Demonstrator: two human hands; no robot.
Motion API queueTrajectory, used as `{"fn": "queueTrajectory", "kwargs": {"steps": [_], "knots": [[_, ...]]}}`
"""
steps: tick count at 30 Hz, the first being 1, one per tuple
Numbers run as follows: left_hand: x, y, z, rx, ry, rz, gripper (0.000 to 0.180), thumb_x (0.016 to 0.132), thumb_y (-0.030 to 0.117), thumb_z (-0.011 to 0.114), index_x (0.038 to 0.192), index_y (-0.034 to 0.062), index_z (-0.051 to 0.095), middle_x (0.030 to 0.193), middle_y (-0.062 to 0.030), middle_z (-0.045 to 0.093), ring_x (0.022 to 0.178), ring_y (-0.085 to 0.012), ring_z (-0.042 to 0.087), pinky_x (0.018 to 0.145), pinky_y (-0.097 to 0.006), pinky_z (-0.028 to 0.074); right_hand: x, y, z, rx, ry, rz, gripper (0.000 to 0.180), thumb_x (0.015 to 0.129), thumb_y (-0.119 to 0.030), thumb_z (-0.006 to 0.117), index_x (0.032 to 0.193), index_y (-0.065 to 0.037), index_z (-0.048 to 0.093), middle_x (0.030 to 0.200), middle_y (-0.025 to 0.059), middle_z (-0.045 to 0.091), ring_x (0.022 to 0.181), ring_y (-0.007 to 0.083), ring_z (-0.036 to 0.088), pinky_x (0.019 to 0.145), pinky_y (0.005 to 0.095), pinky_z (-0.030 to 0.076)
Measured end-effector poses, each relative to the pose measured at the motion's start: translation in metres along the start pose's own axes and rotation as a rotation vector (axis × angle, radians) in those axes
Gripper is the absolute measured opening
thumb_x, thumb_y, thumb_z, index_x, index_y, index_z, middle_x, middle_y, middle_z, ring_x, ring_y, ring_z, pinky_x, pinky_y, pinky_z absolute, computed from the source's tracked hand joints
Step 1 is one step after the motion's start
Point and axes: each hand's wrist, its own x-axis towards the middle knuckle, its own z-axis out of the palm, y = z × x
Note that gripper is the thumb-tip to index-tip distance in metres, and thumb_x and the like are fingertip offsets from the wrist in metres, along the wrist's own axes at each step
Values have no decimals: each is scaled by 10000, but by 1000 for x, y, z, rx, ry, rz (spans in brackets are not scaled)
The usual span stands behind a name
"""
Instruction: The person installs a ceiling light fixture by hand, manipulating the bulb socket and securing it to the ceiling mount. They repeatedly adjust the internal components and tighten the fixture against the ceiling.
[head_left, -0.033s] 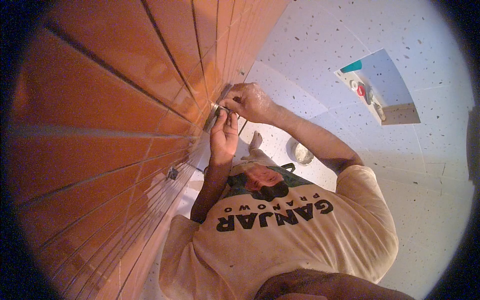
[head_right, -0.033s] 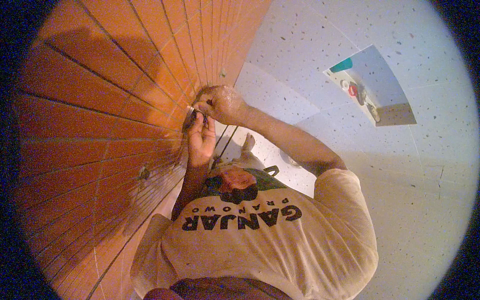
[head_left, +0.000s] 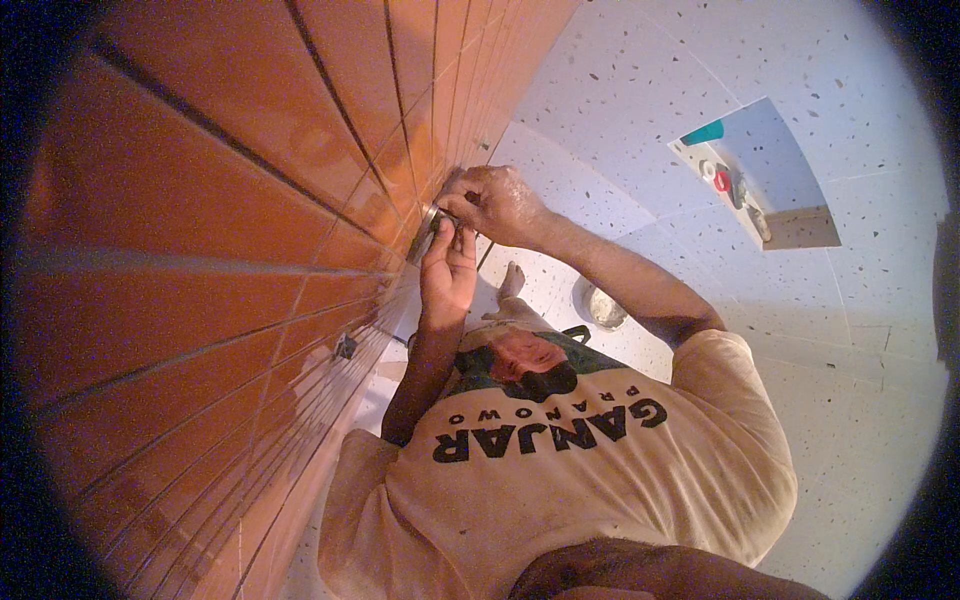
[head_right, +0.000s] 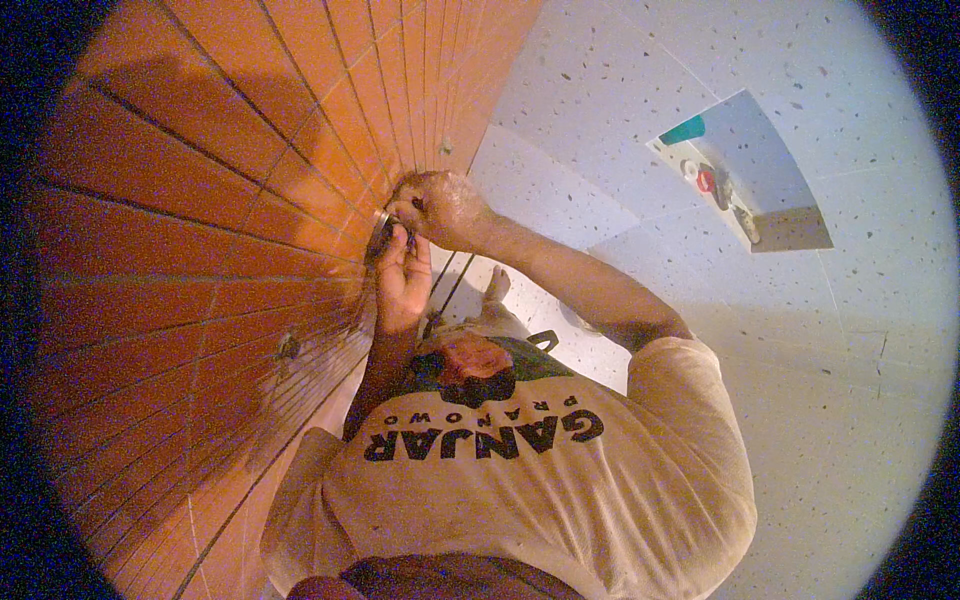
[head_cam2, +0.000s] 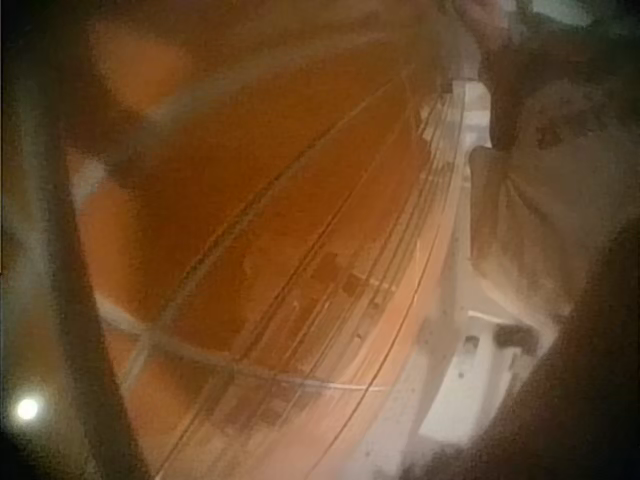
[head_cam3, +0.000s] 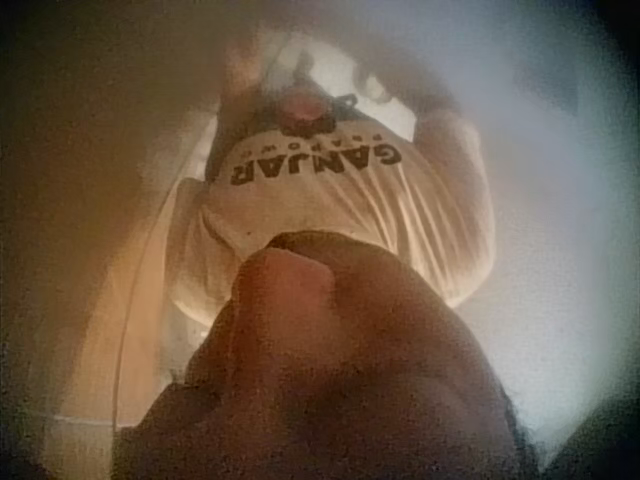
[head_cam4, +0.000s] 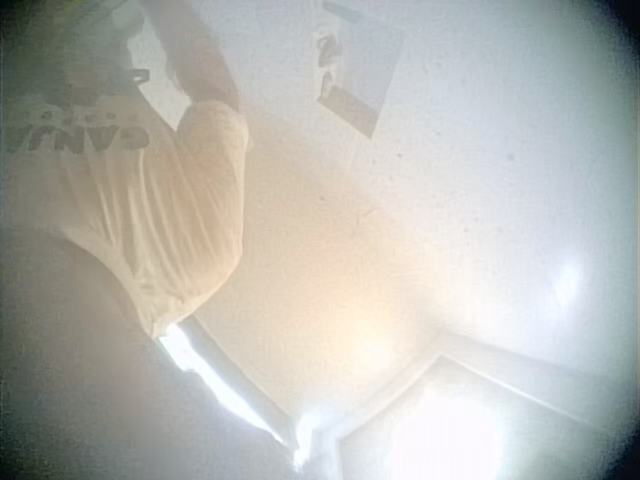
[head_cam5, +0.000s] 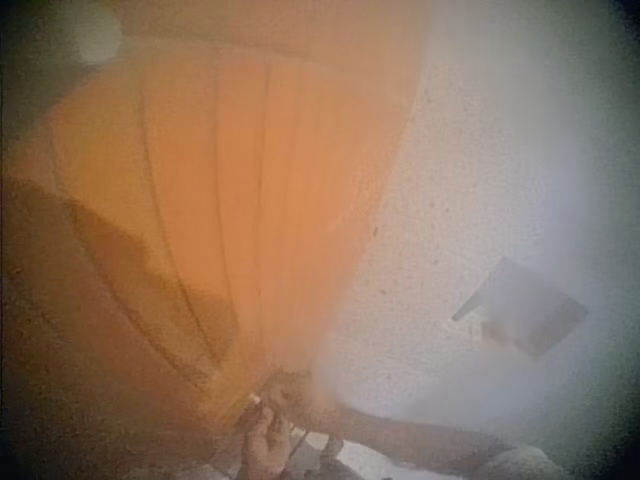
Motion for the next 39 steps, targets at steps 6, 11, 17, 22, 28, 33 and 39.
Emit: {"fn": "queueTrajectory", "kwargs": {"steps": [6,11,17,22,28,33,39], "knots": [[-5,-6,13,39,-18,9,318,878,-1,584,1193,23,556,1238,-90,595,1131,-184,564,984,-327,464,-5,-26,5,58,160,361,154,882,-160,600,850,-16,646,722,115,651,620,209,638,584,347,498],[-6,-7,18,71,2,33,283,884,21,596,1164,20,562,1156,-76,621,1074,-175,583,954,-317,483,-5,-7,5,85,112,310,155,888,-156,587,921,-14,641,749,120,657,650,203,642,615,350,508],[2,-6,6,-10,24,-25,221,882,24,608,1100,4,578,1079,-88,637,1006,-184,603,909,-296,512,-3,-6,-26,-111,-198,-90,172,863,-139,555,974,-23,618,990,170,631,960,351,605,824,412,500],[2,-6,8,-12,-2,-36,197,883,14,602,1078,-5,581,1069,-106,636,1003,-196,605,900,-296,520,9,19,-31,-459,-273,-550,193,882,-186,575,982,-22,599,1026,130,615,986,300,586,800,395,518],[2,-5,1,15,-29,11,236,891,31,597,1121,-9,564,1110,-107,624,1055,-202,585,953,-314,487,7,10,-26,-301,-225,-359,193,867,-209,585,832,-20,575,829,170,616,791,339,623,691,437,516],[-1,-6,17,87,-13,-10,268,905,36,574,1169,3,549,1148,-92,617,1104,-183,558,1027,-346,422,-2,-3,7,-233,-56,154,316,867,-278,576,723,1,607,693,200,616,694,383,628,643,471,513],[2,-8,12,61,-29,61,263,902,21,559,1165,2,548,1158,-96,612,1099,-196,561,1015,-347,431,7,-23,-19,-345,-231,337,328,871,-309,580,762,-8,652,700,185,636,714,366,650,658,465,525]]}}
